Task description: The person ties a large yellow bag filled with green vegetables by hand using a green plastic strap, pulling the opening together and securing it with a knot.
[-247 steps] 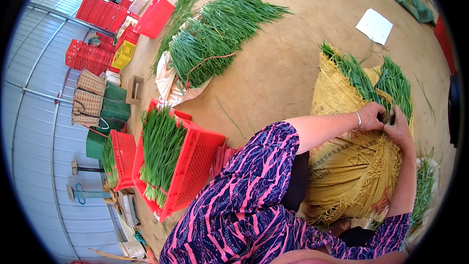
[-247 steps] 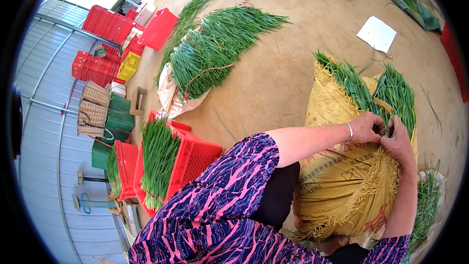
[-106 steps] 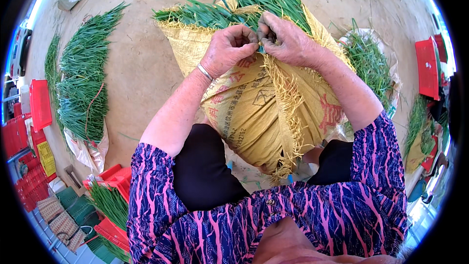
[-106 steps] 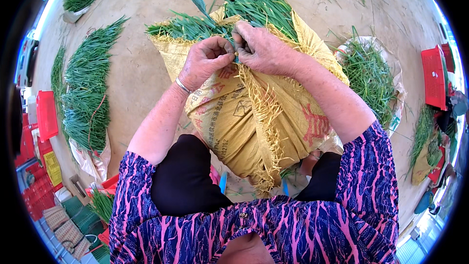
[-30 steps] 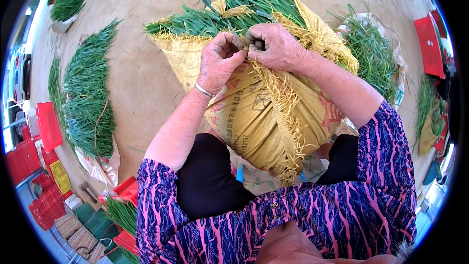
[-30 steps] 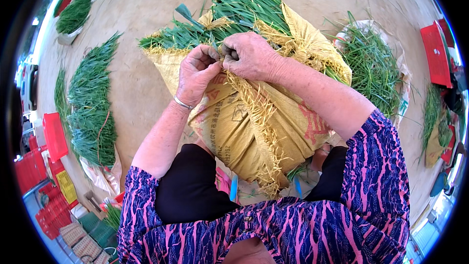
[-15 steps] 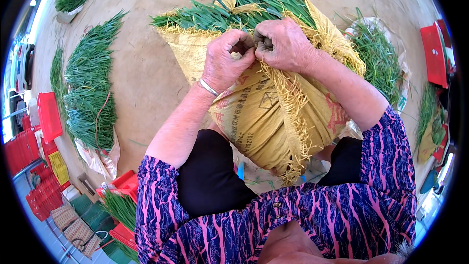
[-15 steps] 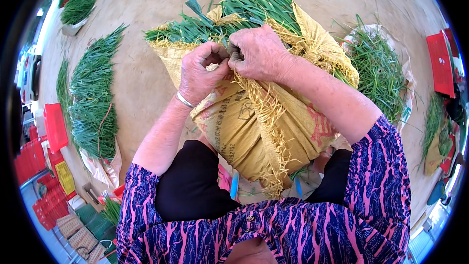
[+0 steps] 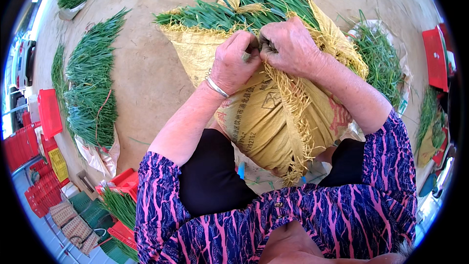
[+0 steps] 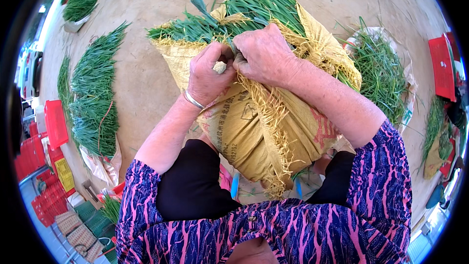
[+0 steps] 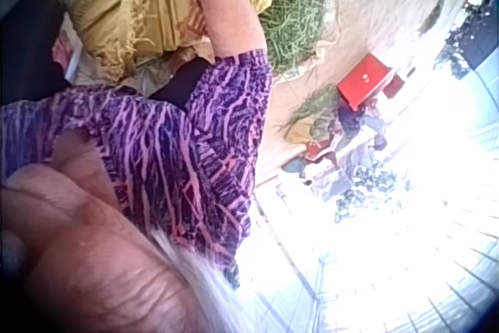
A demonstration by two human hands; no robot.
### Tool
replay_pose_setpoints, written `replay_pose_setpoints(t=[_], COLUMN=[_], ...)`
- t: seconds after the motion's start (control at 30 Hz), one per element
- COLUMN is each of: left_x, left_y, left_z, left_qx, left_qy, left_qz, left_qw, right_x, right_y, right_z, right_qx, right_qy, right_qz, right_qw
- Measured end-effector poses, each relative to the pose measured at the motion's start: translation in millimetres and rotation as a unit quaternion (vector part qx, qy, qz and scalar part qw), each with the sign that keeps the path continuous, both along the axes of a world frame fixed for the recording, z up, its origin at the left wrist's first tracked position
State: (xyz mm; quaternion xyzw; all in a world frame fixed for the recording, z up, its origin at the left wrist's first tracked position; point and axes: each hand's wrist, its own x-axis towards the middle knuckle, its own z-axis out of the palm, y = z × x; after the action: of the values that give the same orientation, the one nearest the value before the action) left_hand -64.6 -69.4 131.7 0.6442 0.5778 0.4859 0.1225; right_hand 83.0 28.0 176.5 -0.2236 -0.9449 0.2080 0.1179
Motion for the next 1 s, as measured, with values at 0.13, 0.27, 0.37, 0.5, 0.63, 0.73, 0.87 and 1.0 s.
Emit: replay_pose_setpoints(t=[0.13,0.27,0.37,0.5,0.63,0.73,0.87,1.0], left_x=[-4,-7,-6,-4,-4,-3,-2,-3], left_y=[-1,-2,-3,0,1,2,2,-1], left_z=[-2,-4,-6,-9,-10,-13,-13,-14], left_qx=[0.004,-0.011,-0.023,-0.024,-0.012,-0.013,-0.018,-0.052], left_qy=[0.021,0.024,0.02,0.039,0.067,0.076,0.075,0.013], left_qz=[-0.023,-0.039,-0.053,-0.067,-0.068,-0.066,-0.054,-0.04], left_qw=[1.0,0.999,0.998,0.997,0.995,0.995,0.996,0.998], right_x=[-1,1,3,4,4,3,0,0], right_y=[-1,3,6,9,10,9,12,15], right_z=[-1,-9,-12,-22,-24,-25,-28,-28], right_qx=[0.012,0.021,0.024,0.036,0.041,0.037,0.008,-0.114], right_qy=[-0.004,-0.004,-0.005,-0.002,-0.005,-0.008,-0.018,0.01], right_qz=[0.021,0.053,0.068,0.072,0.071,0.065,0.05,0.024], right_qw=[1.0,0.998,0.997,0.997,0.997,0.997,0.999,0.993])
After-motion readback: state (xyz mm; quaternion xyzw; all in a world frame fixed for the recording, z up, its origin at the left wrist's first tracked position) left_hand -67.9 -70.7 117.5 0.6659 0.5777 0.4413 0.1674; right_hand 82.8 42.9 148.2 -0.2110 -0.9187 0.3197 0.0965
